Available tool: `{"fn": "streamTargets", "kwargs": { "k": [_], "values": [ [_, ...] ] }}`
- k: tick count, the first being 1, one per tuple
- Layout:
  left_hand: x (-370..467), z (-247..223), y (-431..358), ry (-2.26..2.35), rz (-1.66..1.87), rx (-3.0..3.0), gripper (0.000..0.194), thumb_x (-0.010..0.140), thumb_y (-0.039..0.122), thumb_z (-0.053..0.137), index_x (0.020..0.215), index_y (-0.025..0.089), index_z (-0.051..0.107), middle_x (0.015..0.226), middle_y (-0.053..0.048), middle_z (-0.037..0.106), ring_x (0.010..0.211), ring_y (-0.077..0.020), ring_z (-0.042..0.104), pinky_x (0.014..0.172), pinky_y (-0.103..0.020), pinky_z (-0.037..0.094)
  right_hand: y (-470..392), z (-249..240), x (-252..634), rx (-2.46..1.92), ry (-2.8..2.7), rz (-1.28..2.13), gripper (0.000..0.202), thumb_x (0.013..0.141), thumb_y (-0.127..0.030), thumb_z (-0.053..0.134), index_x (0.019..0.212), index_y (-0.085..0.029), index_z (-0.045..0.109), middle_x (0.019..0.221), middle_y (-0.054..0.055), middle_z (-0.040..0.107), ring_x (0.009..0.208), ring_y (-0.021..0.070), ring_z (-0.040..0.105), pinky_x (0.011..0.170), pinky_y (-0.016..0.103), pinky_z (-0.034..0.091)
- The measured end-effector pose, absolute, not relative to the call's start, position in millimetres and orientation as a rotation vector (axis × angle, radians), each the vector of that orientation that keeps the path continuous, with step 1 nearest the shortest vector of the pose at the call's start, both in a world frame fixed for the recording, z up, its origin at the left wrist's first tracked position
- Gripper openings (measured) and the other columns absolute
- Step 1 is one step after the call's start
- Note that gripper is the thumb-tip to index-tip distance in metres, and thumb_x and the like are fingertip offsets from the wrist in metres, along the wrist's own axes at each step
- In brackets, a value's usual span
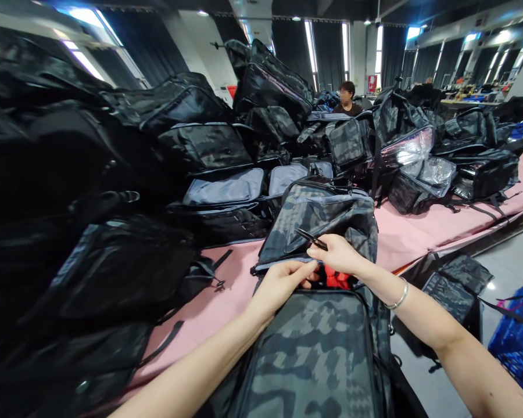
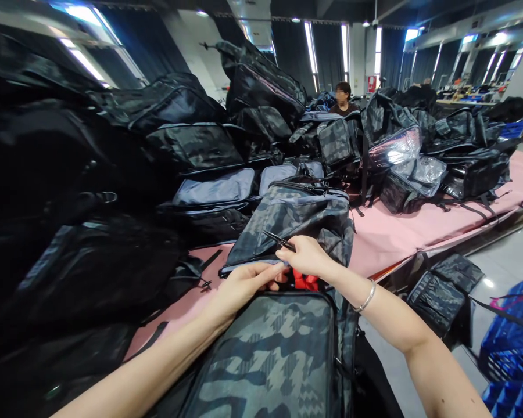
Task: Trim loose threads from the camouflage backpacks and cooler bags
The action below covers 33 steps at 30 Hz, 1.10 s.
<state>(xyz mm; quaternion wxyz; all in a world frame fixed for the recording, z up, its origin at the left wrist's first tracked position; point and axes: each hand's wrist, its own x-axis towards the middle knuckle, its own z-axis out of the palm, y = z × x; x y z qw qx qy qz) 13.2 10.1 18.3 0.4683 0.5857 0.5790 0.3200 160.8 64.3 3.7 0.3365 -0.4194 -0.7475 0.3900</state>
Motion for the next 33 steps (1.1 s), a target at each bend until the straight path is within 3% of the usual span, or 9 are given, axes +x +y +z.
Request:
{"fn": "streamTargets", "kwargs": {
  "k": [5, 13, 22, 33],
  "values": [
    [23, 14, 5, 1.477, 0.927, 1.291, 0.037, 0.067, 0.05, 0.061, 0.065, 0.013, 0.068, 0.067, -0.008, 0.068, 0.056, -0.0136, 0.056, 0.051, -0.023, 0.04, 61, 4, 165, -1.093, -1.962, 1.009, 0.018, 0.078, -0.025, 0.05, 0.063, -0.016, 0.05, 0.06, -0.004, 0.05, 0.057, 0.0082, 0.042, 0.057, 0.02, 0.033],
    [25, 11, 0, 1.478, 1.008, 1.345, 0.024, 0.068, 0.036, 0.057, 0.066, 0.015, 0.069, 0.067, -0.006, 0.068, 0.058, -0.0146, 0.055, 0.058, -0.027, 0.042, 60, -2, 167, -1.056, -1.924, 1.058, 0.018, 0.077, -0.028, 0.05, 0.064, -0.016, 0.047, 0.06, -0.005, 0.047, 0.056, 0.0078, 0.039, 0.055, 0.02, 0.032],
    [24, 11, -3, 1.502, 0.993, 1.348, 0.036, 0.07, 0.047, 0.057, 0.067, 0.013, 0.069, 0.065, -0.006, 0.067, 0.06, -0.0136, 0.057, 0.057, -0.024, 0.041, 60, -2, 168, -1.034, -1.942, 1.039, 0.019, 0.077, -0.028, 0.049, 0.063, -0.017, 0.045, 0.059, -0.005, 0.046, 0.056, 0.0081, 0.039, 0.054, 0.021, 0.03],
    [23, 7, -3, 1.523, 1.057, 1.435, 0.023, 0.066, 0.034, 0.056, 0.056, 0.015, 0.066, 0.067, -0.007, 0.068, 0.07, -0.0188, 0.061, 0.068, -0.029, 0.046, 54, 13, 173, -0.998, -2.081, 0.964, 0.019, 0.077, -0.028, 0.052, 0.063, -0.015, 0.05, 0.059, -0.005, 0.049, 0.057, 0.0079, 0.04, 0.055, 0.02, 0.028]
  ]
}}
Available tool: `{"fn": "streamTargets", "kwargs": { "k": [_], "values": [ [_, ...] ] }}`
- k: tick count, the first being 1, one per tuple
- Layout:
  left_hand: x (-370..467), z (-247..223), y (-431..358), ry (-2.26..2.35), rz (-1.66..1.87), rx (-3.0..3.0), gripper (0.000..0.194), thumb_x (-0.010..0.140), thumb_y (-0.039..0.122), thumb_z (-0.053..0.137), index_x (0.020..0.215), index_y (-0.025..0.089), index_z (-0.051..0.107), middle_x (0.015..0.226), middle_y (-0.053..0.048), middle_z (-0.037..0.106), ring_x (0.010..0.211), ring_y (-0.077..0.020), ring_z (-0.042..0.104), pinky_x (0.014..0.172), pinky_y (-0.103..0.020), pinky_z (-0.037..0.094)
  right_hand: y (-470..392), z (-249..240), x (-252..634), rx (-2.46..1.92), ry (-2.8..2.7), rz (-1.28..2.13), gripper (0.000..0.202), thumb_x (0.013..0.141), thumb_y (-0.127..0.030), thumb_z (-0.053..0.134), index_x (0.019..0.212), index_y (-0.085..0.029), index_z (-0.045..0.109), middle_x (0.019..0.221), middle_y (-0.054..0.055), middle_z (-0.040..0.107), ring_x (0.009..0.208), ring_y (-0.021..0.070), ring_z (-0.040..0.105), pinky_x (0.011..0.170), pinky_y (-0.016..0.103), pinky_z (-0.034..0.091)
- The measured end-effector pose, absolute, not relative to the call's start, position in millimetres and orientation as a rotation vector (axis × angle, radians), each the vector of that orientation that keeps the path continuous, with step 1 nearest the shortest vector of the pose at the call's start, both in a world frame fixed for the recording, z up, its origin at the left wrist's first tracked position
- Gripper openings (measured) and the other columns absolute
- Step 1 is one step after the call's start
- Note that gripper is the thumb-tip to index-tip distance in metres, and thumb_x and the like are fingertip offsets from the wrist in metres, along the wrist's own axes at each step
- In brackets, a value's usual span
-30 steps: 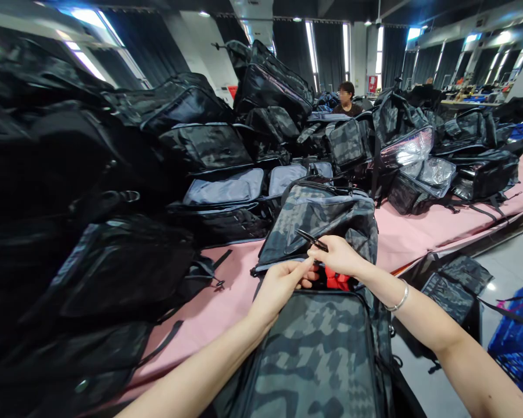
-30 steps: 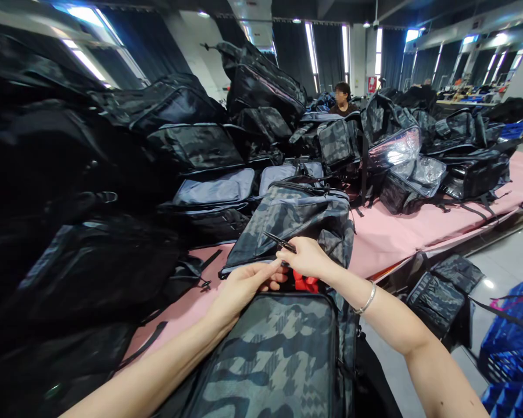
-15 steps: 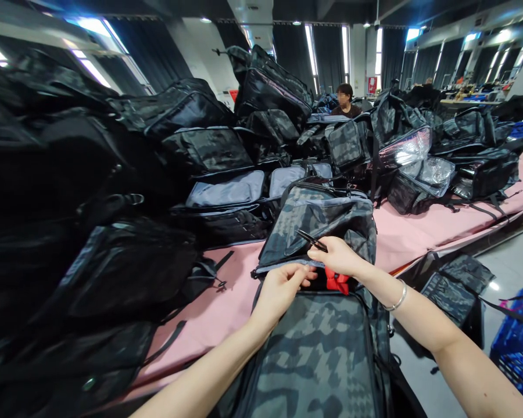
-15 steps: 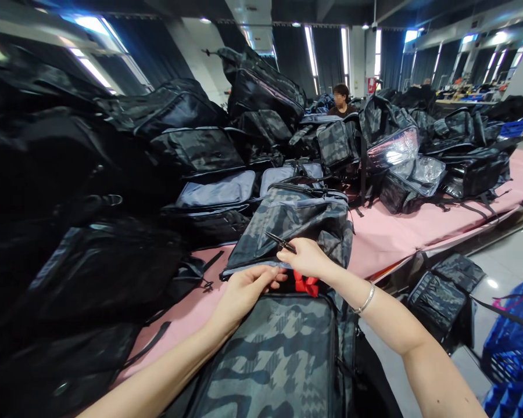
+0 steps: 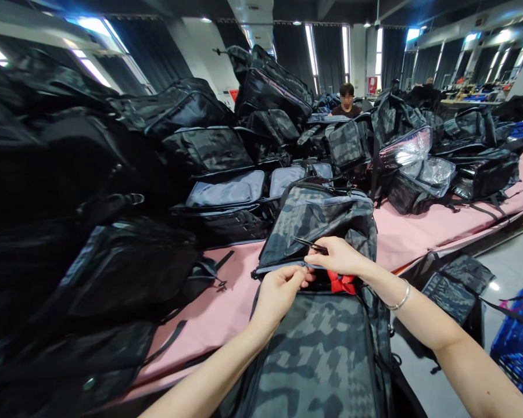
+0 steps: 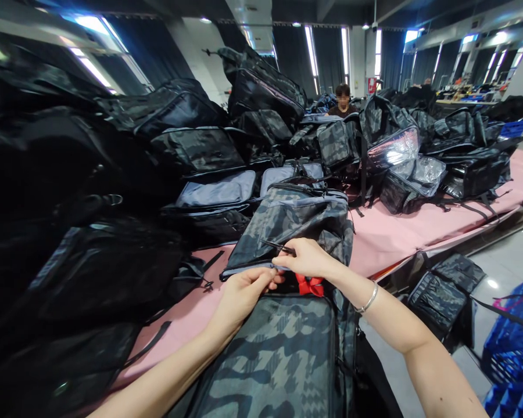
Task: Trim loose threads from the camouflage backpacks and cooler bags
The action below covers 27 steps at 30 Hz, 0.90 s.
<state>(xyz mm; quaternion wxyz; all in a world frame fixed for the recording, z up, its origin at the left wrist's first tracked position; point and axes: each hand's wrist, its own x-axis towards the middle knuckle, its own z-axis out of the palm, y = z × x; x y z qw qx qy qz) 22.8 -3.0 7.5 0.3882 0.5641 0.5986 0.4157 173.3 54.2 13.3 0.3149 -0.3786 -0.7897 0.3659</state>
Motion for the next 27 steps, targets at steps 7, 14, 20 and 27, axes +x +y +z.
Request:
{"fn": "streamTargets", "kwargs": {
  "k": [7, 14, 20, 27],
  "values": [
    [25, 8, -5, 1.531, 1.056, 1.434, 0.027, 0.066, 0.04, 0.058, 0.064, 0.015, 0.069, 0.067, -0.006, 0.069, 0.061, -0.0162, 0.058, 0.064, -0.028, 0.046, 56, 11, 170, -1.073, -2.097, 1.022, 0.024, 0.08, -0.024, 0.047, 0.058, -0.017, 0.042, 0.056, -0.006, 0.041, 0.054, 0.0073, 0.036, 0.052, 0.02, 0.025],
    [28, 10, -7, 1.496, 1.01, 1.402, 0.033, 0.071, 0.043, 0.054, 0.071, 0.014, 0.07, 0.072, -0.007, 0.07, 0.063, -0.0155, 0.059, 0.061, -0.026, 0.044, 59, 0, 174, -1.035, -1.992, 1.119, 0.024, 0.078, -0.028, 0.046, 0.058, -0.018, 0.038, 0.056, -0.006, 0.039, 0.054, 0.0076, 0.033, 0.051, 0.02, 0.026],
    [25, 6, -5, 1.474, 0.999, 1.445, 0.035, 0.073, 0.041, 0.051, 0.052, 0.015, 0.062, 0.069, -0.009, 0.069, 0.072, -0.0189, 0.063, 0.063, -0.026, 0.047, 58, -3, 174, -1.011, -1.997, 1.056, 0.023, 0.079, -0.029, 0.046, 0.059, -0.018, 0.04, 0.057, -0.006, 0.042, 0.055, 0.0079, 0.036, 0.053, 0.02, 0.027],
    [7, 16, -21, 1.64, 1.063, 1.969, 0.026, 0.08, 0.036, 0.05, 0.091, 0.019, 0.068, 0.082, -0.003, 0.071, 0.076, -0.0179, 0.065, 0.073, -0.03, 0.051, 53, 6, 172, -1.126, -1.995, 0.935, 0.022, 0.079, -0.029, 0.051, 0.062, -0.016, 0.049, 0.059, -0.004, 0.05, 0.057, 0.0083, 0.043, 0.055, 0.021, 0.029]
  ]
}}
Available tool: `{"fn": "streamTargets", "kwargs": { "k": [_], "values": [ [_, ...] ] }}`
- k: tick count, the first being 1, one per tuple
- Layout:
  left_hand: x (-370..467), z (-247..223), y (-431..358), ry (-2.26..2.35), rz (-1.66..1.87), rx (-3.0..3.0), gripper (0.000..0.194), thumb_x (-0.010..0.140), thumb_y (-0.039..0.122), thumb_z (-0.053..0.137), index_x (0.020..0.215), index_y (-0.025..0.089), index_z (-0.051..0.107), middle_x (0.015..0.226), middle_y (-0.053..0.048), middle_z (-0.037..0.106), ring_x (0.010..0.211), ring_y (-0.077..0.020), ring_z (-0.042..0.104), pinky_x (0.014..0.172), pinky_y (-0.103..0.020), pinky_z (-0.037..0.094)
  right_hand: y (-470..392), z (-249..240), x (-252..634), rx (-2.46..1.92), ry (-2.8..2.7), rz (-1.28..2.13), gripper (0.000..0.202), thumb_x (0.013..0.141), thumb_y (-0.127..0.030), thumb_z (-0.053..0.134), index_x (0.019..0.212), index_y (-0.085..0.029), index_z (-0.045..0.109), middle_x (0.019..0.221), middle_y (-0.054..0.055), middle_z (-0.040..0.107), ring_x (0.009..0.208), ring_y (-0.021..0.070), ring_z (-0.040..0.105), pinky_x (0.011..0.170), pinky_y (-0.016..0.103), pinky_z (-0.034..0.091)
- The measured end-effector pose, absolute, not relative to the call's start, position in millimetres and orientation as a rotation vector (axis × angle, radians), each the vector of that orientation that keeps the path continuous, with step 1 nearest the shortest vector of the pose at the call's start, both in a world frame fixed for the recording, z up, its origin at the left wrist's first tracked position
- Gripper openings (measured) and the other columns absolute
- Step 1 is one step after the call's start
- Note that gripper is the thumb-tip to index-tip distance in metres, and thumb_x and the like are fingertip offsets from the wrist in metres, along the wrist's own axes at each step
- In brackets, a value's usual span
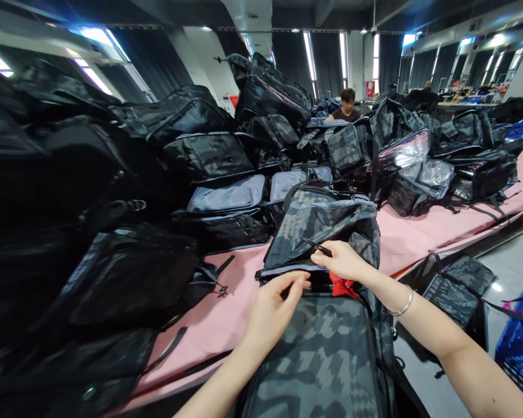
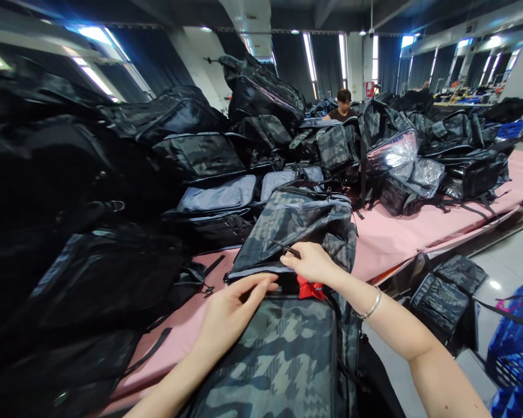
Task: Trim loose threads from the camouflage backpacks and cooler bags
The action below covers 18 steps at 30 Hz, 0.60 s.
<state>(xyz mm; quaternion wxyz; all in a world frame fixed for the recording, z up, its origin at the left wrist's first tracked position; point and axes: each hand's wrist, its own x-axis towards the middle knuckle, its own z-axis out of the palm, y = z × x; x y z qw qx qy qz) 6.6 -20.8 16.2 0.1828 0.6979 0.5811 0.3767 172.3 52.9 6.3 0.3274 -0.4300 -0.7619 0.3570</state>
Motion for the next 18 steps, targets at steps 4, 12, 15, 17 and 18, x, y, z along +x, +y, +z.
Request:
{"fn": "streamTargets", "kwargs": {
  "k": [4, 12, 15, 17, 18],
  "values": [
    [-12, 16, -22, 1.84, 1.436, 2.406, 0.021, 0.083, 0.031, 0.052, 0.094, 0.021, 0.066, 0.092, -0.003, 0.068, 0.081, -0.0154, 0.064, 0.076, -0.026, 0.05, 47, 12, 170, -1.147, -1.952, 0.87, 0.012, 0.078, -0.024, 0.056, 0.069, -0.016, 0.057, 0.065, -0.003, 0.057, 0.06, 0.0089, 0.049, 0.057, 0.02, 0.033],
    [-28, 8, -20, 1.765, 1.216, 2.868, 0.019, 0.087, 0.021, 0.048, 0.09, 0.02, 0.066, 0.091, -0.003, 0.067, 0.082, -0.0143, 0.063, 0.072, -0.024, 0.05, 26, 13, 169, -1.099, -1.938, 0.488, 0.022, 0.089, -0.03, 0.043, 0.103, -0.016, 0.054, 0.098, 0.007, 0.063, 0.088, 0.0169, 0.058, 0.077, 0.029, 0.042],
    [-29, 6, -20, 1.748, 1.256, 2.849, 0.017, 0.086, 0.018, 0.049, 0.088, 0.019, 0.065, 0.091, -0.003, 0.067, 0.084, -0.0145, 0.063, 0.076, -0.025, 0.05, 22, 12, 173, -1.02, -1.968, 0.453, 0.025, 0.087, -0.026, 0.047, 0.11, -0.018, 0.049, 0.098, 0.005, 0.063, 0.086, 0.0161, 0.059, 0.076, 0.027, 0.043],
    [-28, 4, -20, 1.746, 1.31, 2.804, 0.016, 0.085, 0.017, 0.05, 0.087, 0.019, 0.065, 0.091, -0.004, 0.068, 0.085, -0.0146, 0.063, 0.078, -0.026, 0.05, 20, 12, 175, -0.98, -2.022, 0.44, 0.024, 0.085, -0.023, 0.051, 0.109, -0.02, 0.049, 0.095, 0.003, 0.063, 0.083, 0.0152, 0.06, 0.074, 0.026, 0.043],
    [-28, 4, -20, 1.752, 1.338, 2.776, 0.015, 0.085, 0.017, 0.05, 0.086, 0.018, 0.065, 0.091, -0.004, 0.068, 0.085, -0.0145, 0.063, 0.079, -0.026, 0.05, 20, 11, 176, -0.971, -2.057, 0.418, 0.021, 0.085, -0.022, 0.052, 0.105, -0.02, 0.05, 0.093, 0.002, 0.064, 0.082, 0.015, 0.06, 0.073, 0.026, 0.043]
  ]
}}
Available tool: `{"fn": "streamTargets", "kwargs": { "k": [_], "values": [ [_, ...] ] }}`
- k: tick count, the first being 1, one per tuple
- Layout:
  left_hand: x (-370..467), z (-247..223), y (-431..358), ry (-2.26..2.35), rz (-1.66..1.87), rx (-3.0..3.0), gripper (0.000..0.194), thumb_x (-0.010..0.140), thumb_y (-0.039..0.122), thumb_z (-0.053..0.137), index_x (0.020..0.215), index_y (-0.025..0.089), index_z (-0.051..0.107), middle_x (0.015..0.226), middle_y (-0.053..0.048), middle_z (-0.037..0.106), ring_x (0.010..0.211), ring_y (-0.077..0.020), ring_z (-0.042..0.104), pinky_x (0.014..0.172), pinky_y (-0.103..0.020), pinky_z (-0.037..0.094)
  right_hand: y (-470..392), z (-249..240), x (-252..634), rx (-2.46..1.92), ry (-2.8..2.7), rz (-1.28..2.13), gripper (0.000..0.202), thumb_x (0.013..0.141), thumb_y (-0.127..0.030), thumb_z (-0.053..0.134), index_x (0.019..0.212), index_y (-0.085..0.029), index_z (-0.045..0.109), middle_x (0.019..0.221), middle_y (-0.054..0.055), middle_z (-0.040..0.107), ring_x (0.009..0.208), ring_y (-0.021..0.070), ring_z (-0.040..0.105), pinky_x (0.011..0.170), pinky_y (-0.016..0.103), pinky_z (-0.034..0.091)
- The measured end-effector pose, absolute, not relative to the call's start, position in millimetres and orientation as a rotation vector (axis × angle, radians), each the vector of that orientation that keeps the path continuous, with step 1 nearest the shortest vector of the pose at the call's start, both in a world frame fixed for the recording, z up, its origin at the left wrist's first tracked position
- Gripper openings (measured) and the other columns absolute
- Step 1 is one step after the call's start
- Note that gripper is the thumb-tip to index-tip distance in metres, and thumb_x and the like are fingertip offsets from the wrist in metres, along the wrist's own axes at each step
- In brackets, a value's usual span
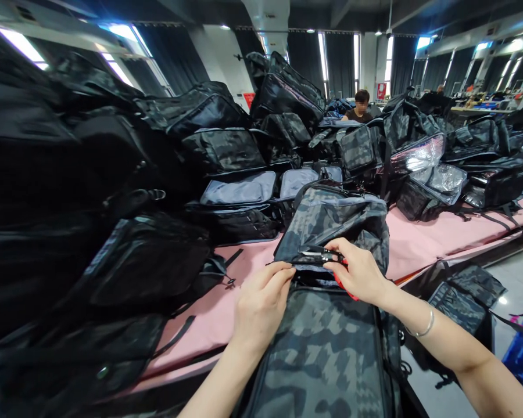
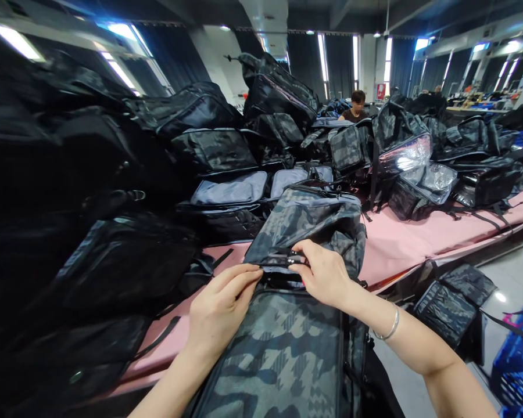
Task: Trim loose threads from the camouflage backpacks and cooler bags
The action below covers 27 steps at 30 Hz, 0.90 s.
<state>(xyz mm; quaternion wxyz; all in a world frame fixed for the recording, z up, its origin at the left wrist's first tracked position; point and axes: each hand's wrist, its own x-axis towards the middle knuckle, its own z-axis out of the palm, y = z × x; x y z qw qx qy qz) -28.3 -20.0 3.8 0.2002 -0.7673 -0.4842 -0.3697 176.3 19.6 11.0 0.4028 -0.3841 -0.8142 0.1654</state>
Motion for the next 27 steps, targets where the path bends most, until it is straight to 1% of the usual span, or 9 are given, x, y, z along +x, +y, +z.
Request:
{"fn": "streamTargets", "kwargs": {
  "k": [3, 8, 17, 27],
  "values": [
    [-28, 3, -20, -1.396, -1.084, -2.132, 0.015, 0.084, 0.016, 0.051, 0.086, 0.019, 0.065, 0.091, -0.004, 0.068, 0.085, -0.0143, 0.063, 0.081, -0.026, 0.05, 17, 10, 177, -0.975, -2.173, 0.282, 0.008, 0.086, -0.021, 0.052, 0.093, -0.02, 0.054, 0.087, 0.003, 0.064, 0.08, 0.0155, 0.058, 0.073, 0.025, 0.041],
    [-26, 4, -21, -1.424, -1.104, -2.136, 0.015, 0.084, 0.016, 0.051, 0.086, 0.019, 0.065, 0.091, -0.004, 0.068, 0.085, -0.0144, 0.063, 0.081, -0.027, 0.05, 15, 13, 176, -1.091, -2.298, 0.123, 0.005, 0.088, -0.023, 0.05, 0.091, -0.02, 0.054, 0.086, 0.003, 0.063, 0.08, 0.0157, 0.057, 0.071, 0.025, 0.038],
    [-25, 5, -22, -1.39, -1.108, -2.132, 0.013, 0.083, 0.013, 0.051, 0.085, 0.017, 0.063, 0.09, -0.004, 0.067, 0.084, -0.0124, 0.063, 0.08, -0.023, 0.049, 19, 22, 178, -1.071, -2.369, 0.195, 0.006, 0.088, -0.024, 0.05, 0.092, -0.02, 0.053, 0.086, 0.001, 0.063, 0.08, 0.0144, 0.057, 0.071, 0.025, 0.038],
    [-22, 6, -23, -1.411, -1.11, -2.123, 0.014, 0.083, 0.014, 0.05, 0.085, 0.018, 0.063, 0.09, -0.004, 0.067, 0.084, -0.0131, 0.063, 0.08, -0.024, 0.05, 25, 22, 174, -1.095, -2.402, 0.228, 0.008, 0.088, -0.026, 0.05, 0.093, -0.02, 0.054, 0.087, 0.003, 0.064, 0.083, 0.0152, 0.059, 0.072, 0.025, 0.038]
  ]
}}
